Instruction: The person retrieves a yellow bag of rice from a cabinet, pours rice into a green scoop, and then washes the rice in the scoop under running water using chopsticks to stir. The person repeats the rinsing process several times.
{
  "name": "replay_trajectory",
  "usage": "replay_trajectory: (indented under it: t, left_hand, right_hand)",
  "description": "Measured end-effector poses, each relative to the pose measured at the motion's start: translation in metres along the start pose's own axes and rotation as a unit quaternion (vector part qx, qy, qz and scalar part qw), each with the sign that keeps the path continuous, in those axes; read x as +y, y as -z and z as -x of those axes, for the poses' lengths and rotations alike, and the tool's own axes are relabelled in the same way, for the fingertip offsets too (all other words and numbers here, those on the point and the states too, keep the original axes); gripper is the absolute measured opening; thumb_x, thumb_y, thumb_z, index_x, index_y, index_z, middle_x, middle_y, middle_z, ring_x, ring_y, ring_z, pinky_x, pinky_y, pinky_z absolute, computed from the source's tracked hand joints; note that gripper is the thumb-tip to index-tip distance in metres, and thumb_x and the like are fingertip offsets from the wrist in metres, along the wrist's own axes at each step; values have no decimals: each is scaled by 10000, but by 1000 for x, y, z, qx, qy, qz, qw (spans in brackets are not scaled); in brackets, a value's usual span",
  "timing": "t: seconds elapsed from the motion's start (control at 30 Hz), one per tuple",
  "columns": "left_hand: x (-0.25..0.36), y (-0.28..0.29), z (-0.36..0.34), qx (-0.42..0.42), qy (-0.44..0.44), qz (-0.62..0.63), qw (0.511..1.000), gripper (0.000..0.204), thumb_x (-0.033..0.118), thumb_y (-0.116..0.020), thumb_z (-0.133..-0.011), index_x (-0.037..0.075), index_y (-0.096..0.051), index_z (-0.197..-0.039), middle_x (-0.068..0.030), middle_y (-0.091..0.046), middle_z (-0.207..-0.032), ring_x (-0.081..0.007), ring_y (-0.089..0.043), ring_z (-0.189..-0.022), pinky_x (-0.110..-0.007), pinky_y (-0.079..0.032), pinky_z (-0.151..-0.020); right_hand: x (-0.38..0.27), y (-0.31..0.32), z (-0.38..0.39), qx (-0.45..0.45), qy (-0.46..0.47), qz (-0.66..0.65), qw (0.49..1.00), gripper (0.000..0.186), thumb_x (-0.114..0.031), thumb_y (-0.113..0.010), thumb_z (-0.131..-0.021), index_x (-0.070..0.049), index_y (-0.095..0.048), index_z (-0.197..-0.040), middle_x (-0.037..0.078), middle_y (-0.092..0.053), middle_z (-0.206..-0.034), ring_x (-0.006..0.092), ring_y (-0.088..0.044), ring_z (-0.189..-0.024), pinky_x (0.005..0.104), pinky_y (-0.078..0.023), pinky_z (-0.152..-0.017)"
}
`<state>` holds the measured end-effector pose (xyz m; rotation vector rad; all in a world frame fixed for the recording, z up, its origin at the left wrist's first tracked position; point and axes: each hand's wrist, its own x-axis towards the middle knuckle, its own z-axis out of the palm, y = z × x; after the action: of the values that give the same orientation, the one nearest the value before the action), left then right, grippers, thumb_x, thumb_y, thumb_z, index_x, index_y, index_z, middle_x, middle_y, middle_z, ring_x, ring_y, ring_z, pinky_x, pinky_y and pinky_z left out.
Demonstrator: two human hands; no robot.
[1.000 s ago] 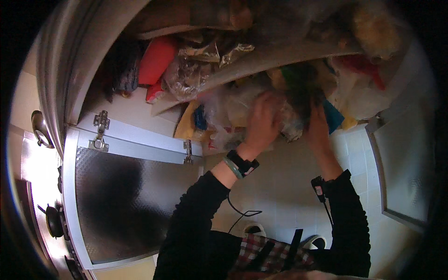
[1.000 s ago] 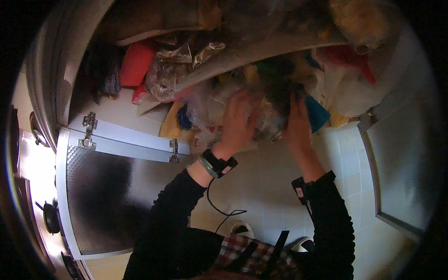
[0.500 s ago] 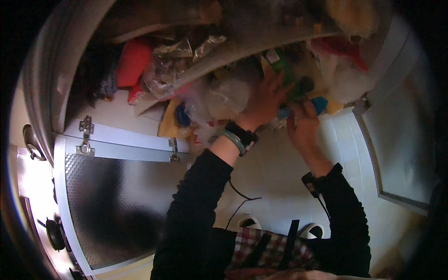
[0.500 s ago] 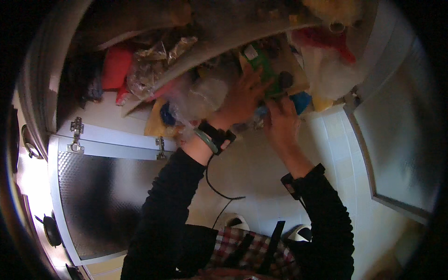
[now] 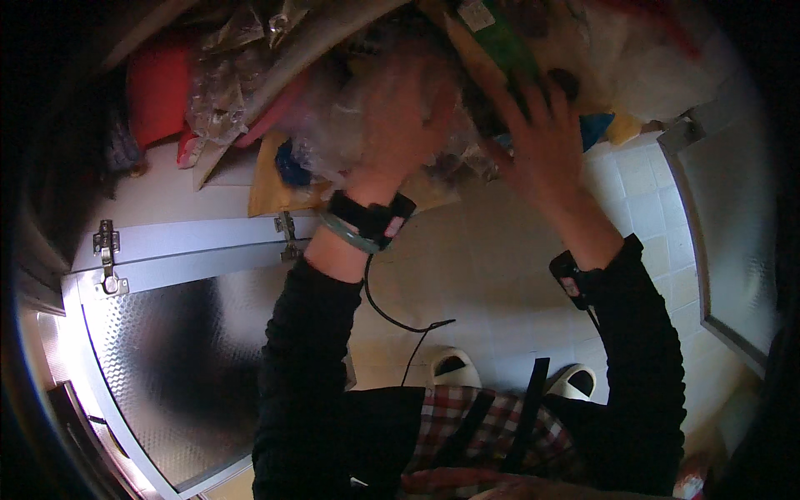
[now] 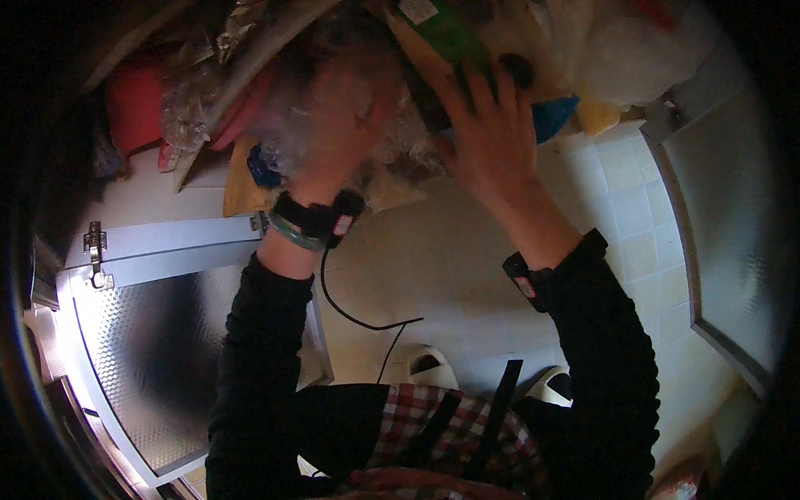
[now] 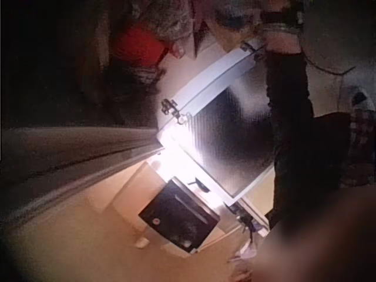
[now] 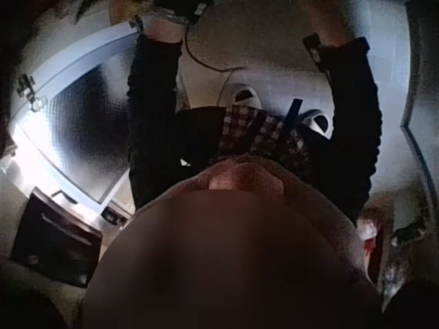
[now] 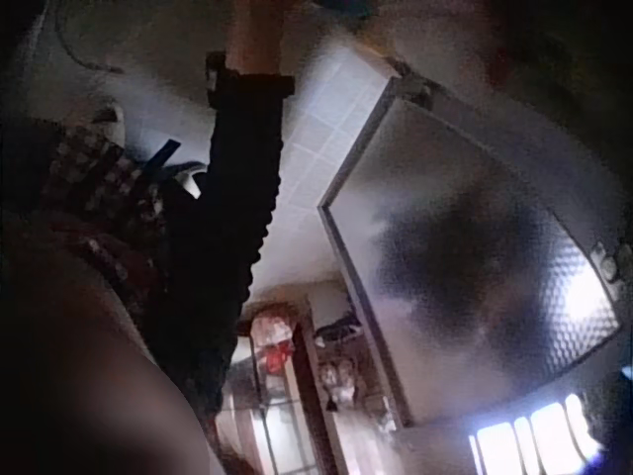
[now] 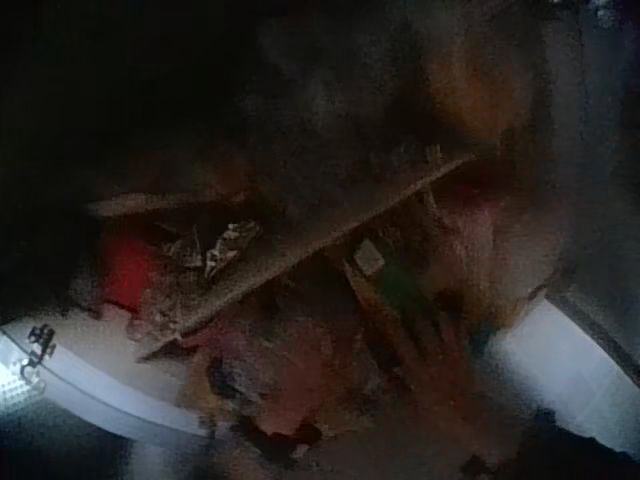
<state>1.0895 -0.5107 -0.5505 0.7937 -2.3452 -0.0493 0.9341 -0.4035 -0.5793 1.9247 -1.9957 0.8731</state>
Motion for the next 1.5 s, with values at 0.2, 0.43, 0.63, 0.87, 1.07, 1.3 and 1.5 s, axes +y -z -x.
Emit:
replay_trajectory:
  t: [0.2, 0.43, 0.63, 0.87, 1.07, 1.3, 1.5]
  left_hand:
    - [-33, -21, 9, -5, -4, -155, 988, 504, 396, -564, -819, 77, -506, -1205, -172, -564, -1148, -372, -520, -1057, -505, -374, -923]
    - [-28, -21, 11, -47, 57, -113, 991, 416, 353, -528, -859, 108, -527, -1195, -165, -589, -1104, -360, -570, -973, -451, -444, -853]
    - [-79, 6, -35, -234, 202, -107, 945, 386, 333, -507, -884, 62, -550, -1155, -188, -589, -1085, -333, -584, -945, -416, -483, -791]
    - [-99, -24, -53, -37, 101, -156, 982, 370, 312, -516, -872, 54, -555, -1135, -193, -590, -1071, -339, -584, -936, -416, -483, -789]
    - [-58, -72, -55, -51, 26, -101, 993, 358, 294, -524, -862, 48, -559, -1119, -198, -591, -1059, -343, -585, -927, -416, -484, -788]
    - [-60, -75, -52, -69, 14, -89, 994, 343, 272, -533, -850, 40, -564, -1100, -203, -593, -1045, -349, -586, -918, -415, -484, -786]
    - [-64, -76, -51, -80, 8, -78, 994, 330, 254, -541, -839, 34, -568, -1083, -207, -593, -1033, -354, -587, -909, -415, -484, -785]
  right_hand:
    - [-10, 0, -6, -51, -44, 57, 996, 838, -295, -750, -629, -297, -345, -1363, 98, -387, -1304, 366, -358, -1188, 521, -341, -920]
    - [-8, -1, -12, -25, -13, 58, 998, 830, -274, -749, -640, -320, -343, -1363, 59, -378, -1331, 347, -365, -1186, 521, -336, -922]
    - [-7, -9, -11, -32, -15, 98, 995, 849, -298, -761, -621, -315, -345, -1361, 68, -396, -1311, 338, -375, -1189, 511, -348, -881]
    - [-9, -17, -9, -10, -31, 119, 992, 906, -286, -776, -593, -329, -324, -1377, 49, -388, -1324, 324, -378, -1190, 496, -352, -887]
    - [-9, -25, -6, 0, -50, 152, 987, 904, -293, -776, -590, -330, -327, -1374, 48, -387, -1327, 315, -384, -1193, 493, -349, -889]
    - [-9, -29, -5, 23, -37, 150, 988, 632, -172, -577, -761, -285, -378, -1350, 108, -432, -1275, 345, -432, -1127, 506, -367, -834]
    - [-10, -31, -6, 37, -37, 169, 984, 598, -185, -568, -761, -280, -413, -1330, 108, -450, -1260, 337, -451, -1107, 491, -389, -797]
